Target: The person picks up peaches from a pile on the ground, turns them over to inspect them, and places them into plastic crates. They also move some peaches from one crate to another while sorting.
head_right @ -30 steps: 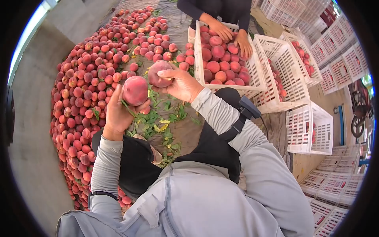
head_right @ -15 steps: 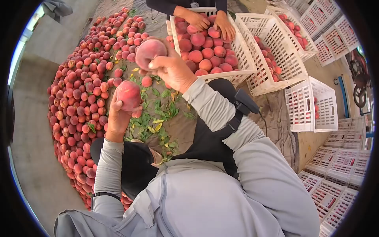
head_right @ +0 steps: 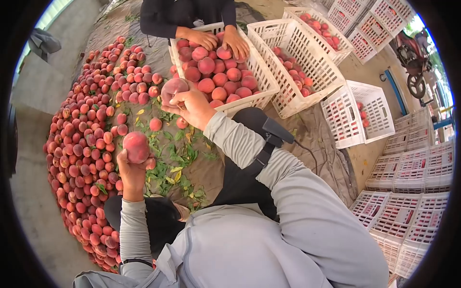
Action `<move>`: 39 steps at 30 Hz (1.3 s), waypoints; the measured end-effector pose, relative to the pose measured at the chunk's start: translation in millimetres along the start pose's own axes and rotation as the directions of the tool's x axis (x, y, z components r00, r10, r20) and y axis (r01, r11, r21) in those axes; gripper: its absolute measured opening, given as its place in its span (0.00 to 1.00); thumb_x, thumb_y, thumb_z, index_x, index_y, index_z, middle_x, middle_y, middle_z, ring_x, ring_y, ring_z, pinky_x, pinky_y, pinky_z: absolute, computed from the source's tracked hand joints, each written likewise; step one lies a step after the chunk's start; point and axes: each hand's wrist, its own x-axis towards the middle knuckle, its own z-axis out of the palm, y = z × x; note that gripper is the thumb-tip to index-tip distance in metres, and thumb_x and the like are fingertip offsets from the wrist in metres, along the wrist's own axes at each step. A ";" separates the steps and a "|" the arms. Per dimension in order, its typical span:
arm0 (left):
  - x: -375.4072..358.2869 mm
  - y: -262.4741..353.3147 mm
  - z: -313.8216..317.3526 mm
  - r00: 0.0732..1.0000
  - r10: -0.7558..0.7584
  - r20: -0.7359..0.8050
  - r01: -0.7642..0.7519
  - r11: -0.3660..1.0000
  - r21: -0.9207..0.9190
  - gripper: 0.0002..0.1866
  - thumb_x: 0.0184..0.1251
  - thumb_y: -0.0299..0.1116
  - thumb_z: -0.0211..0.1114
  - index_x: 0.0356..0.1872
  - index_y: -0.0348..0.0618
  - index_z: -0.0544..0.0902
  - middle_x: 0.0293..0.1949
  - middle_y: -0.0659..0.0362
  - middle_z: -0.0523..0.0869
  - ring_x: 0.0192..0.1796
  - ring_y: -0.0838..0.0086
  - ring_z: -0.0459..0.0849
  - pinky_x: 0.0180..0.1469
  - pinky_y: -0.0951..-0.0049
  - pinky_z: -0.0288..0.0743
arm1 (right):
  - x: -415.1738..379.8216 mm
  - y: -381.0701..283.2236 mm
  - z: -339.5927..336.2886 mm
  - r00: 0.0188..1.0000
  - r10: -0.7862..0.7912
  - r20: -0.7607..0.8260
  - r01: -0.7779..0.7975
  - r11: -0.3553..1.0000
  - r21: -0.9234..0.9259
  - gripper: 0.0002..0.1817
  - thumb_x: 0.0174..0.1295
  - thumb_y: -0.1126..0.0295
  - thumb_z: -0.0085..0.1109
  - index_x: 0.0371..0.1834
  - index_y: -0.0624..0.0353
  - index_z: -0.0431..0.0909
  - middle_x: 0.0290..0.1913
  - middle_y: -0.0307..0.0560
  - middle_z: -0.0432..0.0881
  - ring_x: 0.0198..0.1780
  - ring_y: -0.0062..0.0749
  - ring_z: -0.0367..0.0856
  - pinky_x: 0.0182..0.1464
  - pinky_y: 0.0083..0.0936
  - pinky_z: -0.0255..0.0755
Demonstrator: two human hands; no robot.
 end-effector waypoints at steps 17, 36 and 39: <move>-13.8 7.7 -3.0 0.993 -0.008 -0.116 0.002 0.999 -0.049 0.31 0.63 0.53 0.58 0.56 0.35 0.73 0.47 0.50 0.82 0.42 0.59 0.85 0.41 0.64 0.84 | 26.6 -6.5 -54.7 0.848 0.085 -0.522 -0.136 0.989 -0.060 0.15 0.63 0.77 0.37 0.44 0.66 0.75 0.33 0.46 0.81 0.35 0.35 0.84 0.36 0.33 0.82; -15.6 8.4 -4.0 0.961 0.171 -0.217 -0.168 0.985 0.033 0.23 0.67 0.52 0.57 0.55 0.48 0.75 0.43 0.61 0.82 0.40 0.67 0.81 0.32 0.71 0.74 | 74.8 -2.3 -177.9 0.690 -0.648 -0.322 -0.570 -0.211 -0.794 0.09 0.54 0.63 0.62 0.33 0.54 0.88 0.35 0.49 0.87 0.38 0.41 0.86 0.43 0.39 0.79; -9.9 11.5 -12.9 0.972 0.201 -0.124 -0.190 0.977 0.092 0.23 0.70 0.48 0.56 0.59 0.46 0.72 0.49 0.59 0.79 0.45 0.67 0.80 0.41 0.67 0.75 | 79.9 -26.2 -153.3 0.717 -0.639 -0.278 -0.526 -0.236 -0.817 0.12 0.53 0.66 0.61 0.41 0.55 0.84 0.43 0.51 0.85 0.46 0.46 0.85 0.46 0.41 0.78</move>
